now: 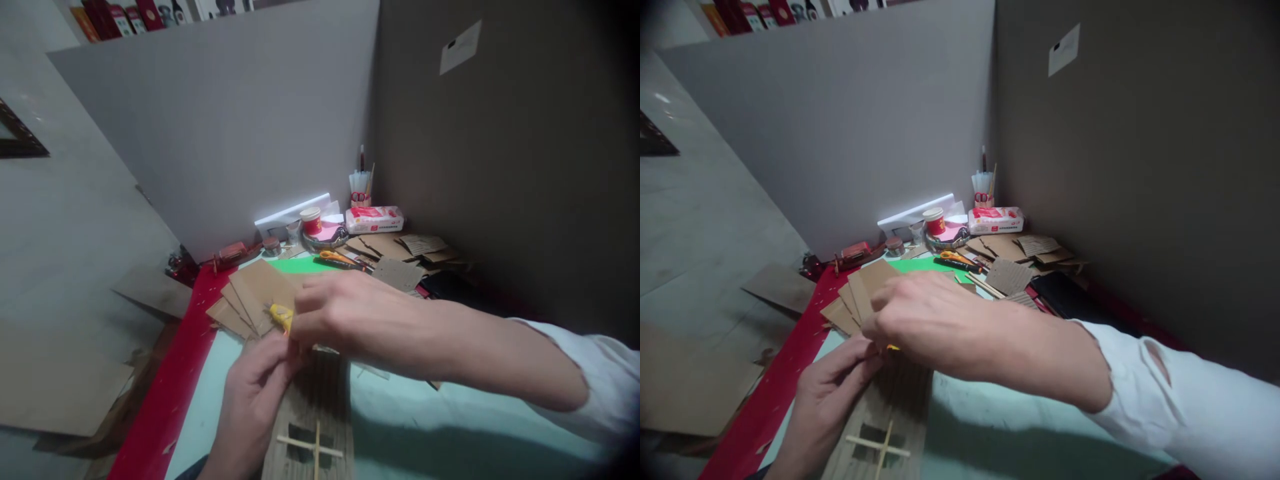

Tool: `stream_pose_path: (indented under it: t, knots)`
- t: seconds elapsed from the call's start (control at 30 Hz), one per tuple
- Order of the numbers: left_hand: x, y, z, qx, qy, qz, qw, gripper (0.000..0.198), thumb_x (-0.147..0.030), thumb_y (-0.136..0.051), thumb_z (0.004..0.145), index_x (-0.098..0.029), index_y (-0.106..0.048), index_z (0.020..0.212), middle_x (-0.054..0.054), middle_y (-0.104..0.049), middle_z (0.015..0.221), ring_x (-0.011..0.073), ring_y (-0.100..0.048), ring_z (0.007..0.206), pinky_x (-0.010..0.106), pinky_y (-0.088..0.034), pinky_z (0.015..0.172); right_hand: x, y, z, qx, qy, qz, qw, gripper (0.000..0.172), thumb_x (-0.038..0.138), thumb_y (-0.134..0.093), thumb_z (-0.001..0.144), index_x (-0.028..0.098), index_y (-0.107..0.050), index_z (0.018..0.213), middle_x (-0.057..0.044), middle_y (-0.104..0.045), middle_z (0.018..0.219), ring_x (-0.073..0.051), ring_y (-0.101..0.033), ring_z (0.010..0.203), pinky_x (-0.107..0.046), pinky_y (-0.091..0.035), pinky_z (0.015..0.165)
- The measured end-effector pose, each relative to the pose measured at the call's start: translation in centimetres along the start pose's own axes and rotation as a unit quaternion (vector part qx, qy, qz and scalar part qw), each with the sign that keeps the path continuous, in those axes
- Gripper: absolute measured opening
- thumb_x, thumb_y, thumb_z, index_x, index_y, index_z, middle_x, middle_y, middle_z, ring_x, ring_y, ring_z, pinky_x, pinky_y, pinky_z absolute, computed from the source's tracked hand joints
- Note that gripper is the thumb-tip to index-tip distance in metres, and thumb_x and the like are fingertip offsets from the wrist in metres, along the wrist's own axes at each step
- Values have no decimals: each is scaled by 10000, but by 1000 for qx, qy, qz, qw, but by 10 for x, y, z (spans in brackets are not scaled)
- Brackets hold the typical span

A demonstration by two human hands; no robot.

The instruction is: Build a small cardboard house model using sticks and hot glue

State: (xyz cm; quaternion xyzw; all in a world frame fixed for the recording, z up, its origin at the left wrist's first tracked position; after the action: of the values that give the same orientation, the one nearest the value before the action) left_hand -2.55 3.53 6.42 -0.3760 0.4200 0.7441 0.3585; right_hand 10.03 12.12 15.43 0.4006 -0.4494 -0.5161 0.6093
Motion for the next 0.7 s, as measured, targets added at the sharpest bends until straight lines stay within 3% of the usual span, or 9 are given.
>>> stream_pose_path:
  t: [0.1,0.27,0.43,0.7]
  knots:
    - [3,-2,2,15,26,-23,999,171,-279,-684,932,-296,-805,812,-28,-735,847,168,-640,833,230,-449,771,2,-2,-6,-14,31,-55,998,152,95,-709,944,161,-754,815,-38,-650,835,-192,-528,841,-335,-368,677]
    - [9,-5,5,50,52,-64,995,212,-318,-684,933,-249,-752,744,-14,-697,828,173,-620,831,233,-447,771,-2,-8,-14,-97,83,-31,991,212,97,-625,998,127,-734,818,-39,-620,810,-189,-418,798,-336,-348,704]
    - [15,-1,7,85,53,-79,992,252,-348,-699,934,-231,-733,713,-9,-657,781,165,-597,796,233,-441,751,-9,-18,-18,-131,72,11,989,215,136,-633,1006,150,-752,827,-29,-658,808,-176,-420,759,-333,-372,760]
    - [12,0,5,80,58,-107,989,256,-379,-740,908,-243,-754,691,-15,-613,736,158,-559,755,240,-423,722,-8,-24,-31,-214,26,89,972,215,138,-575,1030,156,-774,950,-60,-707,893,-195,-464,840,-354,-393,804]
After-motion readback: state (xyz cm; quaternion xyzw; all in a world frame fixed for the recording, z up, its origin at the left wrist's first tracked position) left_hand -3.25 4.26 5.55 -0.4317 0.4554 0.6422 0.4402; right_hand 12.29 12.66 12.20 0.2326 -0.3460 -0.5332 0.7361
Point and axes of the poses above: each hand's wrist, its own z-axis towards the middle knuckle, its own y-axis out of the back of the hand, x = y × z, the point moved 5 cm from there along z, towards the middle knuckle
